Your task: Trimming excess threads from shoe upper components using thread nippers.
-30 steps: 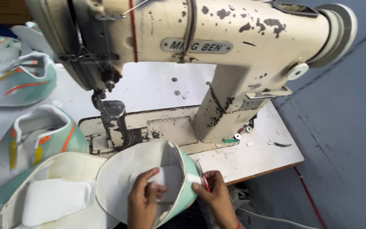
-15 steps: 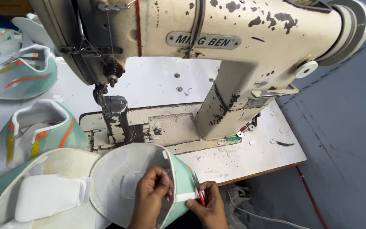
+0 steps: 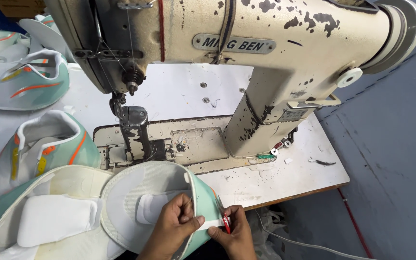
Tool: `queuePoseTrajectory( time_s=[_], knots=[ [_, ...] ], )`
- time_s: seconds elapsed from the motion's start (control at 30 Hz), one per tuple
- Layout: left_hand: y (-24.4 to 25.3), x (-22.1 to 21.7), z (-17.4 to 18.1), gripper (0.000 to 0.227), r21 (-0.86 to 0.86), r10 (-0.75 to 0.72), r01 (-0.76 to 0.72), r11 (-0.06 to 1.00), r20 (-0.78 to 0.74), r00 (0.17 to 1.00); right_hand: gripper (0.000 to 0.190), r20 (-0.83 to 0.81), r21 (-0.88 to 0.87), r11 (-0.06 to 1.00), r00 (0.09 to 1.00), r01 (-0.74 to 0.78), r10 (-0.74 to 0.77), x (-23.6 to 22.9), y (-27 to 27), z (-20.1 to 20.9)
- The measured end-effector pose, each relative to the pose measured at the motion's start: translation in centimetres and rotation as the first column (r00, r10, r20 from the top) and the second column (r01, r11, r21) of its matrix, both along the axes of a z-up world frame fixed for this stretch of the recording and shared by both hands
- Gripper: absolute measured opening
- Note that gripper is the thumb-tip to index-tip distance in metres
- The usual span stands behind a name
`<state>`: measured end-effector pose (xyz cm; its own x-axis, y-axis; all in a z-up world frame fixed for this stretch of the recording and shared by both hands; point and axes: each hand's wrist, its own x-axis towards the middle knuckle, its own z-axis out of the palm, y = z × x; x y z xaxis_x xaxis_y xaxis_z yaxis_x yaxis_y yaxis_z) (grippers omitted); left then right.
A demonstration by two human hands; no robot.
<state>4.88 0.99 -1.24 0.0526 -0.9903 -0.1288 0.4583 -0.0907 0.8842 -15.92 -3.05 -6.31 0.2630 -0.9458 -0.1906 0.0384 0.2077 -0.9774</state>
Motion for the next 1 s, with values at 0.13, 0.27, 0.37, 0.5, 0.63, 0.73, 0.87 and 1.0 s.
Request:
queuePoseTrajectory(
  time_s=[0.13,0.27,0.37,0.5,0.63,0.73,0.87,1.0],
  knots=[
    [0.7,-0.4,-1.3,0.043,0.011,0.085,-0.092,0.996,0.293,0.952,0.059,-0.038,-0.044,0.999,0.999,-0.007,0.006,0.3,0.3,-1.3],
    [1.3,-0.8,-1.5,0.044,0.038,0.166,-0.230,0.972,0.579,0.798,0.062,-0.137,-0.060,0.998,0.990,0.020,-0.028,0.7,0.7,-2.0],
    [1.0,0.0,0.3,0.038,0.039,0.153,-0.200,0.979,0.511,0.846,0.060,-0.107,-0.072,0.997,0.994,0.030,-0.038,0.8,0.7,-0.6],
    [0.8,0.7,0.0,0.035,-0.041,0.157,-0.152,0.988,0.344,0.926,0.055,-0.324,-0.241,0.966,0.931,0.092,-0.170,0.7,1.3,5.3],
    [0.9,-0.4,0.0,0.033,-0.076,0.197,-0.182,0.980,0.306,0.931,0.058,-0.592,-0.326,0.940,0.797,-0.097,-0.123,1.5,0.9,10.1],
    [1.2,-0.7,0.8,0.031,-0.076,0.198,-0.182,0.980,0.345,0.918,0.057,-0.688,-0.294,0.917,0.726,-0.269,-0.008,2.6,0.3,11.8],
    [1.6,-0.1,2.2,0.029,-0.009,0.152,-0.166,0.986,0.452,0.879,0.044,-0.665,-0.310,0.857,0.738,-0.411,0.113,3.6,-0.2,12.3],
    [1.6,-0.1,2.5,0.029,0.050,0.100,-0.138,0.989,0.460,0.882,0.042,-0.641,-0.249,0.870,0.745,-0.426,0.181,3.6,-0.9,12.5]
  ],
)
